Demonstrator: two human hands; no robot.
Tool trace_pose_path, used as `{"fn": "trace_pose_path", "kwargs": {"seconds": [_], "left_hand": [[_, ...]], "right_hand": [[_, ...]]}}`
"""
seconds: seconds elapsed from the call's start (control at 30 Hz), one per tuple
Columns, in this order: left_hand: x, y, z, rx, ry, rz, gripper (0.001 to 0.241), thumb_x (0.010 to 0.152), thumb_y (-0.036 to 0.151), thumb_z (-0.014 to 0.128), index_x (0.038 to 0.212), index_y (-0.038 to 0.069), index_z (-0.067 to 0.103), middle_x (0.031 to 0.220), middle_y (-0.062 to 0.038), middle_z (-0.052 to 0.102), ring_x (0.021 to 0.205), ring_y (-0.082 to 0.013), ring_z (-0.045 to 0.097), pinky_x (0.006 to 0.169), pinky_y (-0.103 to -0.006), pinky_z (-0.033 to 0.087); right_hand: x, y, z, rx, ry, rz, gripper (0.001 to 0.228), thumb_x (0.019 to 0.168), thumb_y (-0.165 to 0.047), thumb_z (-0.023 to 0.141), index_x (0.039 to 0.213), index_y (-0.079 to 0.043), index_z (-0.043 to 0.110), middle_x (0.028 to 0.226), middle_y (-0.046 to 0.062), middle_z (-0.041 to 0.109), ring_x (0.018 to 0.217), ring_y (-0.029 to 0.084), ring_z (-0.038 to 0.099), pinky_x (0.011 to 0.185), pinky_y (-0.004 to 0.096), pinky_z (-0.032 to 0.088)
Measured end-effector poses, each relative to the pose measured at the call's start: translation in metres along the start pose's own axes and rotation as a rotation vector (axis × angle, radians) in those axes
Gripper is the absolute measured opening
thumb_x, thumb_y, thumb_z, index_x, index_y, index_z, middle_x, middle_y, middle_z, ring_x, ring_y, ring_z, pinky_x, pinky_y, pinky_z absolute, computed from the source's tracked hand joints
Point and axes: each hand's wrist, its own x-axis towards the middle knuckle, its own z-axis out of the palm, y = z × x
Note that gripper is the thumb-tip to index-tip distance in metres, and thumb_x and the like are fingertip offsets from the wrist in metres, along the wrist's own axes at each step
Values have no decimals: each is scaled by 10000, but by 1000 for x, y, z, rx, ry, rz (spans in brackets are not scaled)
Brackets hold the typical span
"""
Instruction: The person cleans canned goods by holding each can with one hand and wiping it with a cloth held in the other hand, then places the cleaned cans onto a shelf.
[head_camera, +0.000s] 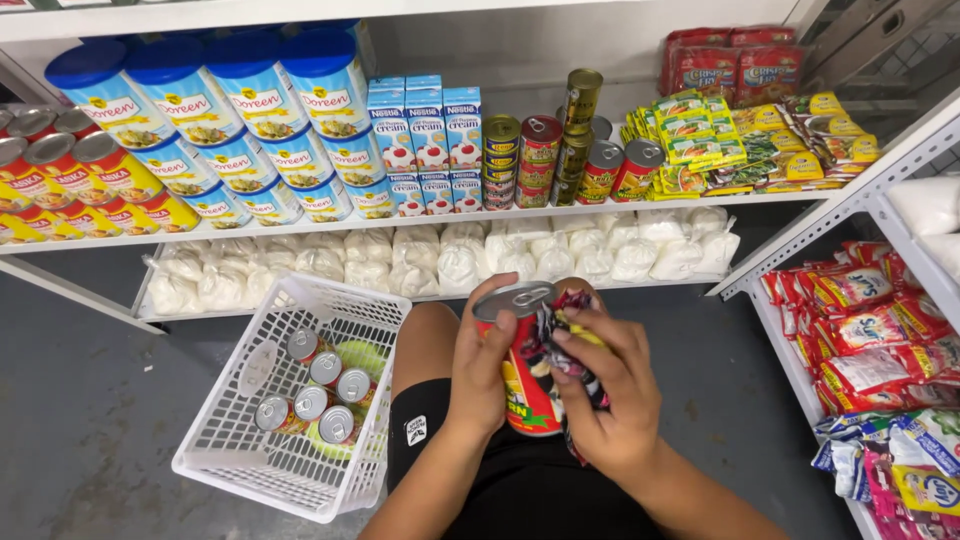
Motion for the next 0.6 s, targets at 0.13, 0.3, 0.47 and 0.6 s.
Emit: {"fn": "trace_pose_path", "kwargs": {"seconds": [0.13, 0.3, 0.47, 0.6], "left_hand": [[0, -2, -2, 33, -91, -23, 622, 994, 370, 655, 1452, -9, 472, 1245, -142, 649, 1148, -208, 614, 1041, -341, 466], [16, 6, -9, -97, -55, 31, 636, 986, 393, 640, 1448, -13, 476, 1250, -148, 658, 1152, -217, 629, 1050, -351, 474], [28, 6, -12, -38, -17, 45, 647, 971, 396, 651, 1444, -9, 478, 1232, -154, 665, 1117, -217, 637, 1026, -357, 488], [34, 3, -7, -58, -161, 13, 682, 984, 417, 672, 1462, -30, 483, 1269, -137, 648, 1173, -200, 621, 1072, -341, 471]], "right_hand": [[7, 27, 5, 215, 44, 270, 257, 1039, -49, 584, 1292, -4, 596, 1328, 150, 625, 1231, 236, 615, 1085, 325, 458], [-18, 42, 17, 306, -3, 549, 269, 1029, -63, 586, 1292, -13, 615, 1239, 144, 674, 1161, 215, 610, 1025, 312, 459], [-2, 13, 11, 123, 11, 131, 239, 1032, -109, 621, 1256, -27, 611, 1322, 124, 615, 1245, 193, 616, 1076, 300, 470], [18, 31, 8, 162, 58, 181, 243, 1067, -137, 590, 1283, -25, 590, 1307, 108, 623, 1234, 165, 589, 1084, 293, 451]]}}
